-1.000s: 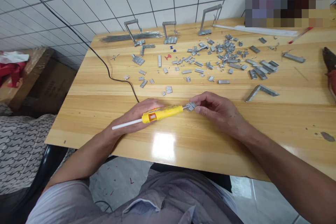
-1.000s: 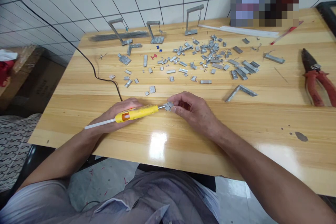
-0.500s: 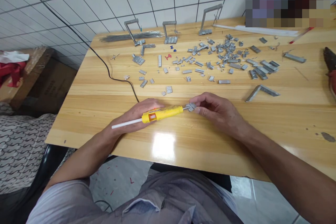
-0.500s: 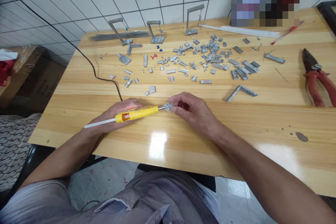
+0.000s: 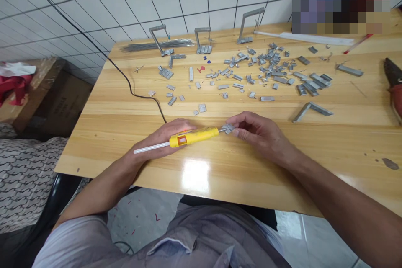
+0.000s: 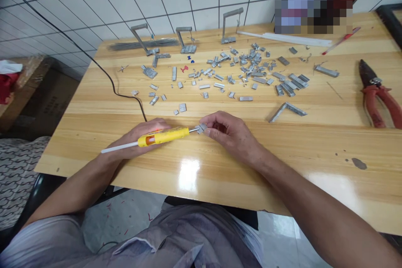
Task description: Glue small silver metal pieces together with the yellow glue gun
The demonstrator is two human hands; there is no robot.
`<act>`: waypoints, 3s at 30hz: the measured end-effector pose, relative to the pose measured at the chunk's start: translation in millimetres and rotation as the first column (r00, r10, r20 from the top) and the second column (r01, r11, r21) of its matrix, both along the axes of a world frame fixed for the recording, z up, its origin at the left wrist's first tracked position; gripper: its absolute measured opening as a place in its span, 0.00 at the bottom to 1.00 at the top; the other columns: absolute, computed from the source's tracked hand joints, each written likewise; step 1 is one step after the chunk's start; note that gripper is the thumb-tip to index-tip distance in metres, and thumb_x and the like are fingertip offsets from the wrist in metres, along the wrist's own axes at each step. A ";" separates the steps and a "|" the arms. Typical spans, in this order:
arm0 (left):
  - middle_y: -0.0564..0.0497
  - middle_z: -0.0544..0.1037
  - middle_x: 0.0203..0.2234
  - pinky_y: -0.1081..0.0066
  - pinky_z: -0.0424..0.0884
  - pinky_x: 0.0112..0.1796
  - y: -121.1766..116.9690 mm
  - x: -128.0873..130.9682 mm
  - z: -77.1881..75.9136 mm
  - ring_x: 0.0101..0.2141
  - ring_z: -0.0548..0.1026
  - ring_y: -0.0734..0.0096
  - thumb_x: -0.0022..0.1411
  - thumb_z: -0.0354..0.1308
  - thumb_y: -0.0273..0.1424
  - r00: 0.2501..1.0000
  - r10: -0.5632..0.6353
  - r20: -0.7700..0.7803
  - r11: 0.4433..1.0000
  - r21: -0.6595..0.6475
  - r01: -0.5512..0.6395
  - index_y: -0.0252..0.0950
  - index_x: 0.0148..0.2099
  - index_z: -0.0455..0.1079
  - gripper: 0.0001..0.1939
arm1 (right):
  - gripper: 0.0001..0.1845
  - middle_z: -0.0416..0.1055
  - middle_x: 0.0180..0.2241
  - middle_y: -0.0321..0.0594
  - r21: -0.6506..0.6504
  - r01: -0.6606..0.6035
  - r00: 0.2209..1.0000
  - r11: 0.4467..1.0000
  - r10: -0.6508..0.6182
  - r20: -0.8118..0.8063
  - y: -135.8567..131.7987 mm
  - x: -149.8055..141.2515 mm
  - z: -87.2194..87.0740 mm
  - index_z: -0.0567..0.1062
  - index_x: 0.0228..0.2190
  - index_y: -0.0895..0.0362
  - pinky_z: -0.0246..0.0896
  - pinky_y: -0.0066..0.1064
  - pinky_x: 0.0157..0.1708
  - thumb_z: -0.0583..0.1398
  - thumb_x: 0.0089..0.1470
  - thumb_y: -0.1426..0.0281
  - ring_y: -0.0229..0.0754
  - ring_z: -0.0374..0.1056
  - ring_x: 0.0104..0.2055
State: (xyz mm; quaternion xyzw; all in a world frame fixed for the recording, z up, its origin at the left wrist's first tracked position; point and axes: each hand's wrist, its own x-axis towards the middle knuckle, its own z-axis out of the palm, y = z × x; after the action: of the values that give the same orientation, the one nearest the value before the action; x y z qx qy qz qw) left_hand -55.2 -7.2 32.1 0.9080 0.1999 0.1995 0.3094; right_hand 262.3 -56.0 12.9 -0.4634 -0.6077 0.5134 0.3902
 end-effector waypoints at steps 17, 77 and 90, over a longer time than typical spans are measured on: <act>0.45 0.79 0.36 0.69 0.73 0.37 0.3 -1.7 6.3 0.36 0.76 0.67 0.78 0.55 0.38 0.999 0.001 -0.049 0.999 -0.039 -0.003 0.35 0.56 0.74 0.14 | 0.15 0.81 0.40 0.41 -0.020 -0.032 0.999 0.999 0.032 0.002 -0.4 -0.8 0.1 0.82 0.43 0.51 0.70 0.39 0.40 0.68 0.60 0.54 0.46 0.75 0.40; 0.40 0.82 0.42 0.67 0.75 0.43 1.0 -5.9 3.1 0.42 0.80 0.63 0.78 0.55 0.35 0.999 -0.050 -0.021 0.999 -0.021 0.050 0.33 0.59 0.71 0.14 | 0.16 0.81 0.41 0.42 0.011 -0.050 0.998 0.999 0.050 0.046 -1.7 -1.1 -0.1 0.82 0.44 0.51 0.71 0.39 0.40 0.67 0.62 0.54 0.46 0.76 0.41; 0.40 0.81 0.42 0.67 0.75 0.42 1.0 -8.0 2.8 0.40 0.79 0.64 0.78 0.55 0.36 0.998 -0.047 -0.042 0.998 -0.049 0.045 0.33 0.60 0.71 0.15 | 0.17 0.82 0.41 0.42 -0.013 -0.049 0.998 0.999 0.049 0.029 -1.3 -2.2 1.5 0.83 0.43 0.51 0.72 0.39 0.41 0.68 0.60 0.52 0.47 0.76 0.41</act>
State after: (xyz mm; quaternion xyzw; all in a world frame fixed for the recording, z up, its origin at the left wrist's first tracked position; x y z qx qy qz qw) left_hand -63.2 -6.3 34.9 0.9088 0.1902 0.1680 0.3311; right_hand 260.1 -57.3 14.4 -0.4585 -0.6213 0.5197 0.3656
